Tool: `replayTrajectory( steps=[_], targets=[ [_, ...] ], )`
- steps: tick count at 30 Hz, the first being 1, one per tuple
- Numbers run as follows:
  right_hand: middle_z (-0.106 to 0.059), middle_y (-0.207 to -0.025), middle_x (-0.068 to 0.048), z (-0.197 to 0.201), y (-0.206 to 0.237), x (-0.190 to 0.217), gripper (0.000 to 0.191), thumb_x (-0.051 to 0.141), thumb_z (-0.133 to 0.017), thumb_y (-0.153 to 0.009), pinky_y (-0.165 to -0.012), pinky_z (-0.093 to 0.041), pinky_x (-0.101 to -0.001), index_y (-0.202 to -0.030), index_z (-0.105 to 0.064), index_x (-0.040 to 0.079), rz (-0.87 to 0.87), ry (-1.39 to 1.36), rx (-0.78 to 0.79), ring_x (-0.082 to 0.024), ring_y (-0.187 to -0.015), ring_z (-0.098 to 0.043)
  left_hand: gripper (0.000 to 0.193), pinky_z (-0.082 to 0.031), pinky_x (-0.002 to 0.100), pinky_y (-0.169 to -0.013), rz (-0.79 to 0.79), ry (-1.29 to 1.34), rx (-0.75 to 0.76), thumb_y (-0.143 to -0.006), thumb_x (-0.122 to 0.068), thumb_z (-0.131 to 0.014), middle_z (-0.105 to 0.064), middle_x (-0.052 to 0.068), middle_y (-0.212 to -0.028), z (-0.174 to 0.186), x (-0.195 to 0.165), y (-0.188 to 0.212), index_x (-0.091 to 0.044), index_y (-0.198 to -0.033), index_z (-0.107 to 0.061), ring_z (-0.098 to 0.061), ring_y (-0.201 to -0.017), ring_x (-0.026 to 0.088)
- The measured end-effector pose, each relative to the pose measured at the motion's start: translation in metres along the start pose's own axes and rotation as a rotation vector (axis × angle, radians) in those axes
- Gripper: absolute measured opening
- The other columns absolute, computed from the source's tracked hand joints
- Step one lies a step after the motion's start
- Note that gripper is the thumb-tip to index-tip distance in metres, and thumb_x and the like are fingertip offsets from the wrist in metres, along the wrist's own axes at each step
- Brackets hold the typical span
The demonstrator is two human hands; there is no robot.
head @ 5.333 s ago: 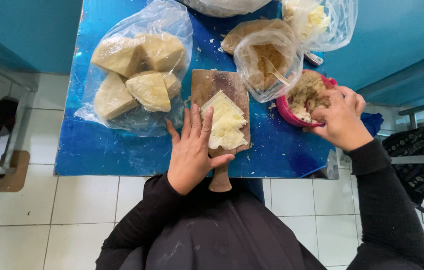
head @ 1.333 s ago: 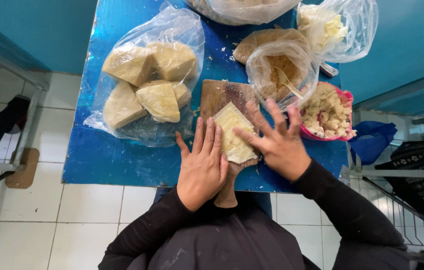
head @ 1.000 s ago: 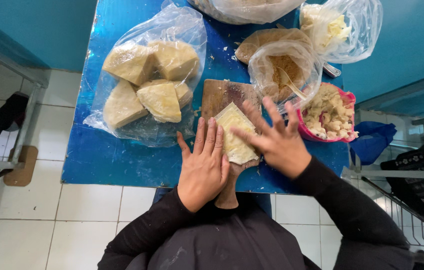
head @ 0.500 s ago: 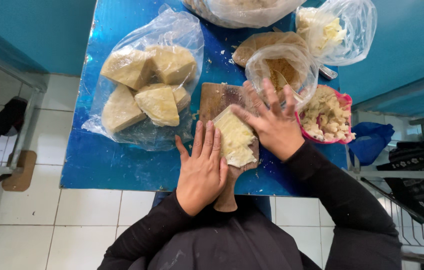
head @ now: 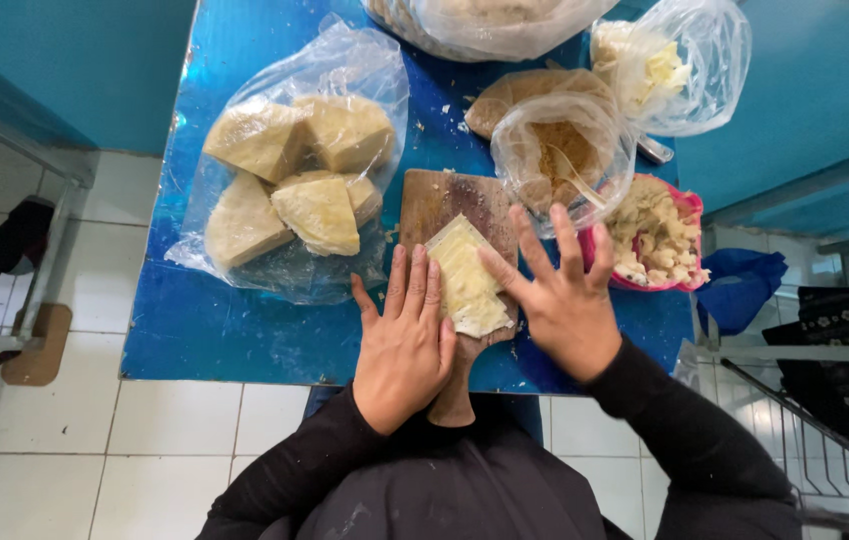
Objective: The person cuts a large white food block into smaller pieces with a knife on a wooden board, tears pieces by hand, dips them into a brown powder, and places the coated pieces into a pink bowl. They also move finished pieces into a plastic bag on the table.
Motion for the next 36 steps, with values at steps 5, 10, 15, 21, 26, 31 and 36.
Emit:
replayTrajectory(
  steps=[5, 10, 15, 21, 26, 31, 36],
  targets=[
    [-0.038, -0.168, -0.007, 0.005, 0.013, 0.021, 0.058, 0.014, -0.059, -0.097, -0.121, -0.009, -0.0571, -0.15, -0.06, 0.038, 0.07, -0.097, 0.014, -0.035, -0.153, -0.023, 0.064, -0.004, 0.075, -0.117, 0.002, 0.0, -0.003, -0.098, -0.028, -0.048, -0.034, 0.024, -0.163, 0.001, 0.0, -0.001, 0.009, -0.15, -0.042, -0.018, -0.157, 0.037],
    [-0.038, -0.164, -0.006, 0.021, 0.027, 0.01, 0.064, 0.005, -0.06, -0.08, -0.118, -0.01, -0.0585, -0.133, -0.063, 0.04, 0.076, -0.334, 0.08, -0.036, -0.151, -0.025, 0.064, -0.003, 0.074, -0.118, 0.005, 0.002, -0.013, -0.099, -0.028, -0.048, -0.034, 0.023, -0.164, -0.001, 0.0, 0.0, 0.008, -0.151, -0.042, -0.018, -0.157, 0.037],
    [-0.039, -0.165, -0.006, 0.019, 0.02, 0.014, 0.066, 0.004, -0.06, -0.083, -0.119, -0.01, -0.0578, -0.142, -0.063, 0.033, 0.011, -0.272, 0.077, -0.033, -0.151, -0.027, 0.066, -0.003, 0.075, -0.118, 0.002, -0.007, -0.002, -0.098, -0.028, -0.049, -0.033, 0.023, -0.164, -0.002, -0.001, 0.001, 0.008, -0.152, -0.041, -0.018, -0.157, 0.037],
    [-0.039, -0.165, -0.007, 0.01, 0.007, 0.032, 0.057, 0.014, -0.059, -0.092, -0.118, -0.009, -0.0594, -0.145, -0.063, 0.033, 0.103, -0.2, 0.005, -0.036, -0.151, -0.028, 0.07, -0.002, 0.075, -0.117, -0.007, -0.022, 0.017, -0.095, -0.03, -0.05, -0.031, 0.024, -0.164, 0.0, -0.001, -0.001, 0.009, -0.152, -0.04, -0.016, -0.157, 0.038],
    [-0.041, -0.163, -0.008, 0.021, 0.02, 0.029, 0.062, 0.006, -0.059, -0.084, -0.117, -0.009, -0.0588, -0.14, -0.064, 0.035, 0.128, -0.269, 0.059, -0.036, -0.149, -0.03, 0.072, -0.003, 0.076, -0.116, 0.0, -0.008, 0.021, -0.094, -0.031, -0.051, -0.03, 0.024, -0.165, -0.002, 0.0, 0.0, 0.009, -0.153, -0.039, -0.016, -0.157, 0.038],
    [-0.041, -0.163, -0.007, 0.024, 0.017, 0.015, 0.065, 0.002, -0.061, -0.079, -0.118, -0.011, -0.0576, -0.135, -0.064, 0.035, 0.059, -0.4, 0.091, -0.035, -0.15, -0.029, 0.071, -0.003, 0.075, -0.117, 0.009, -0.038, 0.03, -0.094, -0.03, -0.051, -0.031, 0.022, -0.165, -0.004, 0.0, 0.002, 0.007, -0.153, -0.039, -0.017, -0.158, 0.036],
    [-0.039, -0.164, -0.012, 0.008, 0.0, 0.026, 0.06, 0.007, -0.065, -0.083, -0.117, -0.01, -0.0608, -0.139, -0.063, 0.028, -0.01, -0.443, 0.059, -0.038, -0.149, -0.027, 0.073, -0.002, 0.076, -0.116, 0.004, -0.006, 0.022, -0.093, -0.032, -0.052, -0.03, 0.024, -0.165, -0.002, -0.001, 0.0, 0.008, -0.153, -0.039, -0.016, -0.157, 0.038]
  ],
)
Point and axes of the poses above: each hand's wrist, its own y-axis away from the middle knuckle, its own z-axis out of the back of the hand, x = y × z, the point moved 6 cm from there along -y, towards the middle knuckle
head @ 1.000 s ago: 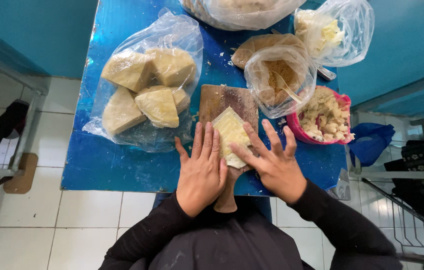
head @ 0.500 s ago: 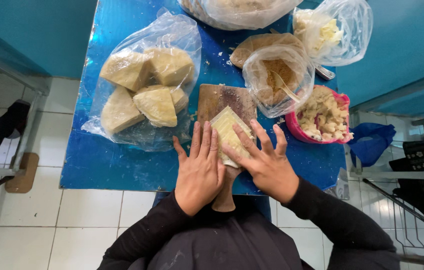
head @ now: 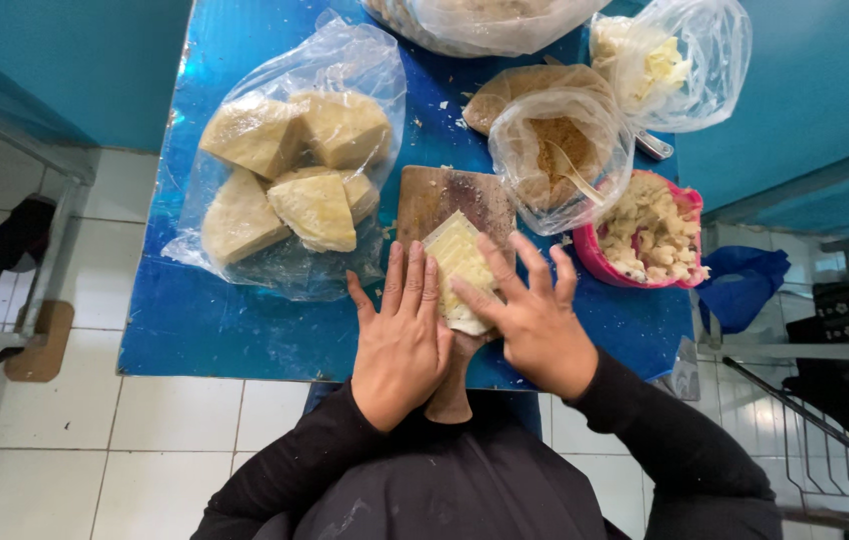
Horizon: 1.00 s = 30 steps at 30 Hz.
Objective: The person cuts a large white food block into smaller pieces with a knife on a wooden board, tears pieces by hand, dips them into a brown powder, and places the coated pieces into a pink bowl. They also move finished pieces into a plastic bag on the table.
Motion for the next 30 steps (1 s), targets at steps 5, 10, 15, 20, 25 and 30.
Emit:
replayTrajectory(
  steps=[5, 10, 15, 20, 25, 30],
  targets=[
    [-0.041, -0.163, -0.009, 0.001, 0.013, 0.011, 0.059, 0.007, -0.064, -0.085, -0.117, -0.01, -0.0603, -0.139, -0.065, 0.031, 0.072, 0.09, -0.001, -0.035, -0.15, -0.027, 0.074, -0.001, 0.076, -0.116, -0.003, -0.01, 0.019, -0.093, -0.032, -0.052, -0.029, 0.024, -0.166, 0.0, 0.001, 0.001, 0.009, -0.153, -0.038, -0.015, -0.158, 0.038],
    [-0.041, -0.163, -0.007, 0.015, 0.03, 0.008, 0.063, 0.002, -0.062, -0.083, -0.117, -0.009, -0.0595, -0.136, -0.065, 0.036, 0.089, 0.132, 0.003, -0.034, -0.15, -0.027, 0.075, 0.0, 0.076, -0.116, 0.003, 0.008, 0.004, -0.093, -0.033, -0.053, -0.029, 0.023, -0.166, -0.001, 0.001, 0.001, 0.009, -0.153, -0.038, -0.015, -0.158, 0.037],
    [-0.041, -0.165, -0.007, 0.007, 0.023, 0.004, 0.067, 0.001, -0.062, -0.082, -0.118, -0.011, -0.0579, -0.141, -0.066, 0.031, -0.011, 0.152, 0.039, -0.034, -0.15, -0.028, 0.074, 0.0, 0.076, -0.116, 0.003, -0.017, 0.015, -0.093, -0.032, -0.052, -0.029, 0.023, -0.166, 0.0, 0.0, 0.0, 0.008, -0.153, -0.038, -0.015, -0.158, 0.037],
    [-0.044, -0.16, -0.007, 0.016, 0.028, 0.011, 0.067, -0.001, -0.063, -0.074, -0.115, -0.011, -0.0585, -0.131, -0.07, 0.033, 0.069, 0.054, 0.023, -0.036, -0.147, -0.03, 0.075, 0.001, 0.076, -0.116, 0.006, -0.01, 0.015, -0.093, -0.033, -0.052, -0.029, 0.023, -0.166, 0.001, 0.0, 0.0, 0.009, -0.154, -0.037, -0.015, -0.158, 0.037],
    [-0.05, -0.154, 0.001, 0.035, 0.032, -0.009, 0.056, -0.002, -0.064, -0.071, -0.12, -0.014, -0.0544, -0.113, -0.069, 0.035, -0.08, -0.054, -0.011, -0.03, -0.15, -0.033, 0.074, 0.001, 0.076, -0.116, 0.004, -0.03, 0.016, -0.093, -0.032, -0.052, -0.029, 0.022, -0.166, -0.002, 0.001, 0.001, 0.008, -0.154, -0.037, -0.015, -0.158, 0.037],
    [-0.047, -0.159, -0.007, 0.026, 0.023, 0.008, 0.062, 0.001, -0.064, -0.082, -0.117, -0.014, -0.0547, -0.136, -0.07, 0.032, 0.028, 0.108, -0.101, -0.032, -0.147, -0.032, 0.074, 0.0, 0.076, -0.116, 0.006, -0.013, 0.017, -0.093, -0.032, -0.052, -0.029, 0.023, -0.166, -0.002, 0.0, 0.001, 0.008, -0.153, -0.037, -0.015, -0.157, 0.037]
  ],
)
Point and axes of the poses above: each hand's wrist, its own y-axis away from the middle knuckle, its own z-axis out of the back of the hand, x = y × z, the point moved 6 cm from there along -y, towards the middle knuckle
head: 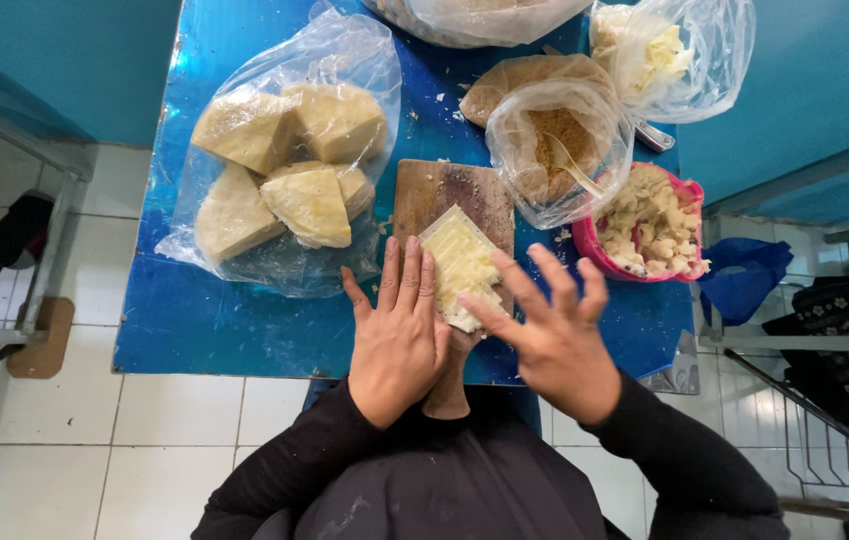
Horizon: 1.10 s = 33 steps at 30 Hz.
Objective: The person cuts a large white food block into smaller pieces with a knife on a wooden board, tears pieces by hand, dips them into a brown powder, and places the coated pieces into a pink bowl. They also move finished pieces into a plastic bag on the table.
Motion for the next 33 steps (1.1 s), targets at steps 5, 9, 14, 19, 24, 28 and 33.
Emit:
replayTrajectory(
  steps=[5, 9, 14, 19, 24, 28, 33],
  targets=[
    [-0.046, -0.159, -0.009, -0.016, 0.005, 0.005, 0.061, 0.005, -0.064, -0.082, -0.116, -0.013, -0.0574, -0.137, -0.069, 0.028, -0.02, 0.077, 0.075, -0.034, -0.145, -0.033, 0.073, 0.0, 0.076, -0.116, -0.002, 0.001, -0.008, -0.094, -0.032, -0.052, -0.028, 0.023, -0.166, 0.002, 0.001, 0.0, 0.009, -0.153, -0.037, -0.014, -0.158, 0.037],
    [-0.042, -0.159, -0.011, -0.017, 0.02, -0.012, 0.069, -0.001, -0.06, -0.072, -0.116, -0.014, -0.055, -0.13, -0.07, 0.034, -0.142, -0.124, 0.155, -0.038, -0.144, -0.032, 0.075, 0.001, 0.076, -0.116, -0.01, 0.058, -0.022, -0.092, -0.03, -0.053, -0.026, 0.029, -0.165, 0.003, 0.001, 0.001, 0.011, -0.153, -0.036, -0.012, -0.157, 0.042],
    [-0.037, -0.164, -0.012, -0.021, 0.02, -0.023, 0.071, -0.006, -0.054, -0.075, -0.119, -0.018, -0.0488, -0.131, -0.071, 0.033, -0.203, -0.35, 0.106, -0.04, -0.146, -0.032, 0.077, 0.005, 0.075, -0.117, -0.152, 0.013, -0.006, -0.096, -0.043, -0.057, -0.024, 0.027, -0.167, 0.011, -0.01, 0.012, 0.0, -0.156, -0.036, -0.01, -0.159, 0.042],
    [-0.034, -0.162, -0.016, -0.013, 0.014, -0.024, 0.064, -0.001, -0.059, -0.07, -0.114, -0.019, -0.0524, -0.123, -0.073, 0.032, -0.121, -0.244, 0.066, -0.045, -0.143, -0.031, 0.097, 0.005, 0.075, -0.114, -0.489, 0.179, 0.114, -0.085, -0.071, -0.06, -0.024, 0.023, -0.167, 0.019, -0.024, 0.038, -0.015, -0.16, -0.035, -0.009, -0.157, 0.042],
    [-0.06, -0.14, -0.007, 0.024, 0.008, -0.064, 0.042, 0.005, -0.068, -0.079, -0.111, -0.034, -0.0475, -0.116, -0.074, 0.022, -0.244, -0.131, -0.074, -0.034, -0.132, -0.05, 0.101, 0.002, 0.074, -0.116, -0.423, 0.081, 0.169, -0.084, -0.069, -0.062, -0.023, 0.022, -0.167, 0.006, -0.019, 0.032, -0.011, -0.161, -0.03, -0.011, -0.157, 0.039],
    [-0.067, -0.123, -0.005, 0.036, -0.019, -0.1, 0.023, 0.012, -0.074, -0.096, -0.105, -0.042, -0.0444, -0.12, -0.071, 0.014, -0.283, -0.026, -0.182, -0.031, -0.117, -0.056, 0.102, 0.0, 0.073, -0.116, -0.345, 0.066, 0.16, -0.084, -0.066, -0.062, -0.022, 0.024, -0.167, 0.003, -0.014, 0.019, -0.006, -0.16, -0.028, -0.013, -0.157, 0.038],
    [-0.071, -0.097, -0.004, 0.017, -0.058, -0.134, 0.026, 0.025, -0.078, -0.087, -0.081, -0.042, -0.0473, -0.109, -0.073, 0.013, -0.318, 0.105, 0.005, -0.032, -0.095, -0.058, 0.101, -0.001, 0.072, -0.117, -0.326, -0.025, 0.135, -0.086, -0.067, -0.059, -0.024, 0.025, -0.166, 0.009, -0.015, -0.008, -0.004, -0.16, -0.029, -0.014, -0.156, 0.038]
  ],
)
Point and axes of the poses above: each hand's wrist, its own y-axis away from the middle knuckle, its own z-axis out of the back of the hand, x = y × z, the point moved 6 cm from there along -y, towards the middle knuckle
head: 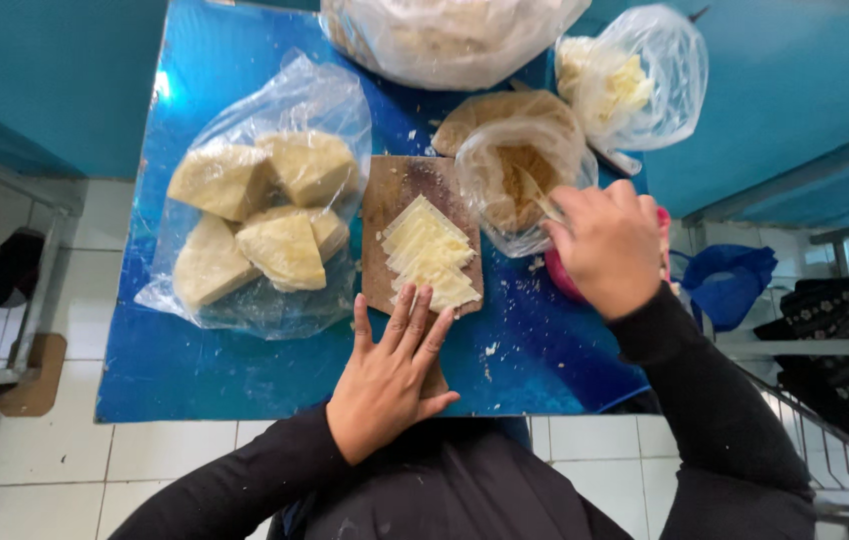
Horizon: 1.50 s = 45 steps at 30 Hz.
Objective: The person cuts a large white food block into smaller pieces with a knife on a wooden board, tears pieces by hand, dips them into a brown powder, and places the coated pieces into a pink bowl. They also move finished pieces into a plastic bag on the table.
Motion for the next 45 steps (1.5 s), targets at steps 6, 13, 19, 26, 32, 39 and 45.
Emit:
replayTrajectory(
  steps=[6, 13, 19, 26, 32, 39, 45],
  targets=[
    [-0.072, -0.088, -0.006, -0.01, -0.023, -0.021, 0.018, 0.018, -0.075, -0.084, -0.077, -0.045, -0.0476, -0.102, -0.073, 0.014, 0.001, -0.028, -0.004, -0.032, -0.091, -0.062, 0.106, -0.009, 0.073, -0.116, -0.08, 0.075, 0.006, -0.079, -0.072, -0.06, -0.027, 0.027, -0.162, 0.023, 0.003, -0.039, -0.005, -0.156, -0.03, -0.017, -0.152, 0.043],
    [-0.075, -0.099, -0.016, -0.039, -0.056, -0.058, 0.021, 0.021, -0.072, -0.092, -0.079, -0.056, -0.0388, -0.106, -0.077, 0.007, -0.102, -0.547, -0.107, -0.032, -0.09, -0.072, 0.122, -0.014, 0.073, -0.114, 0.128, -0.047, 0.042, -0.071, -0.061, -0.077, -0.023, 0.031, -0.163, -0.002, 0.041, -0.163, -0.009, -0.161, -0.011, -0.014, -0.154, 0.046],
    [-0.075, -0.087, -0.016, -0.067, -0.055, -0.095, 0.022, 0.023, -0.069, -0.094, -0.065, -0.054, -0.0345, -0.104, -0.077, 0.006, -0.309, -0.584, 0.058, -0.025, -0.07, -0.072, 0.117, -0.012, 0.077, -0.113, 0.161, -0.079, -0.024, -0.079, -0.049, -0.077, -0.021, 0.038, -0.159, -0.041, 0.051, -0.215, -0.016, -0.163, -0.002, -0.012, -0.153, 0.051],
    [-0.075, -0.085, -0.007, -0.061, -0.053, -0.11, 0.024, 0.023, -0.067, -0.099, -0.063, -0.053, -0.029, -0.106, -0.077, 0.002, -0.453, -0.785, 0.075, -0.01, -0.072, -0.068, 0.115, -0.013, 0.077, -0.114, 0.119, -0.087, -0.027, -0.076, -0.04, -0.077, -0.021, 0.037, -0.161, -0.019, 0.05, -0.223, -0.017, -0.161, -0.004, -0.013, -0.154, 0.048],
    [-0.074, -0.098, -0.001, -0.022, -0.026, -0.098, 0.023, 0.02, -0.064, -0.105, -0.072, -0.055, -0.0222, -0.109, -0.074, 0.0, -0.47, -0.986, -0.022, -0.006, -0.085, -0.067, 0.06, -0.042, 0.056, -0.102, 0.024, 0.031, -0.154, -0.081, -0.025, -0.071, -0.051, 0.022, -0.138, 0.05, 0.048, -0.156, -0.004, -0.133, -0.05, -0.047, -0.132, 0.039],
    [-0.052, -0.076, -0.002, -0.03, 0.041, -0.031, 0.02, 0.012, -0.064, -0.108, -0.056, -0.029, -0.0256, -0.115, -0.077, -0.003, -0.669, -1.179, 0.174, -0.009, -0.064, -0.039, 0.011, -0.049, 0.041, -0.073, 0.203, 0.173, -0.076, -0.09, -0.013, -0.066, -0.058, 0.011, -0.09, 0.056, 0.05, -0.062, -0.006, -0.094, -0.058, -0.059, -0.09, 0.031],
    [-0.07, -0.092, 0.0, -0.037, 0.04, 0.024, 0.016, 0.011, -0.063, -0.102, -0.075, -0.05, -0.025, -0.112, -0.073, 0.001, -0.332, -1.143, 0.158, -0.006, -0.084, -0.062, 0.015, -0.049, 0.041, -0.074, 0.38, 0.214, -0.128, -0.089, -0.015, -0.068, -0.057, 0.012, -0.09, 0.037, 0.052, -0.042, -0.005, -0.091, -0.057, -0.057, -0.087, 0.032]
  ],
)
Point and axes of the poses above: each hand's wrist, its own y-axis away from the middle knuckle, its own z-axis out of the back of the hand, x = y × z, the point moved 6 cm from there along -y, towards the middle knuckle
